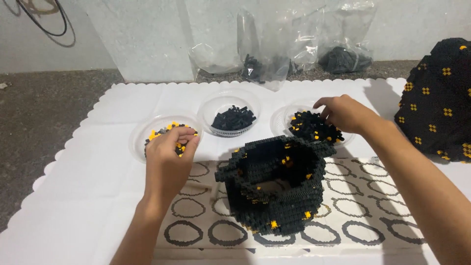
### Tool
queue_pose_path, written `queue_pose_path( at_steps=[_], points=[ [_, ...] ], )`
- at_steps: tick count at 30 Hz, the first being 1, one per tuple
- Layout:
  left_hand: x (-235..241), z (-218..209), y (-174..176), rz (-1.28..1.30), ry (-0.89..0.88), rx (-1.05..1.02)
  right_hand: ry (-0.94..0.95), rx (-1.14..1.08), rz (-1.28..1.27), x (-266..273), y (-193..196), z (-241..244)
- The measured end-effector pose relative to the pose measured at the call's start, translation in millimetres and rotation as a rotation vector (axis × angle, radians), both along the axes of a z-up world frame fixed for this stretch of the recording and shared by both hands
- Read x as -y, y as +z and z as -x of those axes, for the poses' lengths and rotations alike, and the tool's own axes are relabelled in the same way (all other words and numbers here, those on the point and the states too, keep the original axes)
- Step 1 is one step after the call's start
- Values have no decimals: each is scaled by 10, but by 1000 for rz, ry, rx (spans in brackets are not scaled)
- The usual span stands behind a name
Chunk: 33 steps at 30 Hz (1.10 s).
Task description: Assembling a 3D model by interlocking small plastic pieces and using a tool to secure the layers.
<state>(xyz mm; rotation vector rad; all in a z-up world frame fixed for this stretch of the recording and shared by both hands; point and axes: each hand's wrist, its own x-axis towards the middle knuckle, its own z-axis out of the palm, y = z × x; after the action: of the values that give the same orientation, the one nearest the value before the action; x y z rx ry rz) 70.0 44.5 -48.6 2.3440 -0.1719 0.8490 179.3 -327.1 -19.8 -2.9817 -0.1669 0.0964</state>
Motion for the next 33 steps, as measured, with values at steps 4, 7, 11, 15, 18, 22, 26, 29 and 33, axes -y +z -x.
queue_pose_path(
  at_steps=[4,7,11,15,18,22,26,29,33],
  points=[
    [35,98,142,53,-35,5,26,-23,-121,152,88,-50],
    [71,169,239,105,-106,50,-5,-9,-287,8,489,315],
    [183,305,381,66,-255,357,-49,78,-917,-376,967,960],
    [278,427,441,88,-286,329,74,101,-1098,-441,924,1031],
    [286,385,368,81,-298,357,-65,121,-911,-446,918,933],
    [282,353,332,98,-266,343,62,109,-601,-273,744,604],
    [283,344,323,85,-264,345,94,-19,7,-17,443,186],
    [288,344,324,65,-266,352,85,-112,408,10,300,54],
    [292,345,320,66,-278,330,175,-84,517,150,131,-60]
  ],
)
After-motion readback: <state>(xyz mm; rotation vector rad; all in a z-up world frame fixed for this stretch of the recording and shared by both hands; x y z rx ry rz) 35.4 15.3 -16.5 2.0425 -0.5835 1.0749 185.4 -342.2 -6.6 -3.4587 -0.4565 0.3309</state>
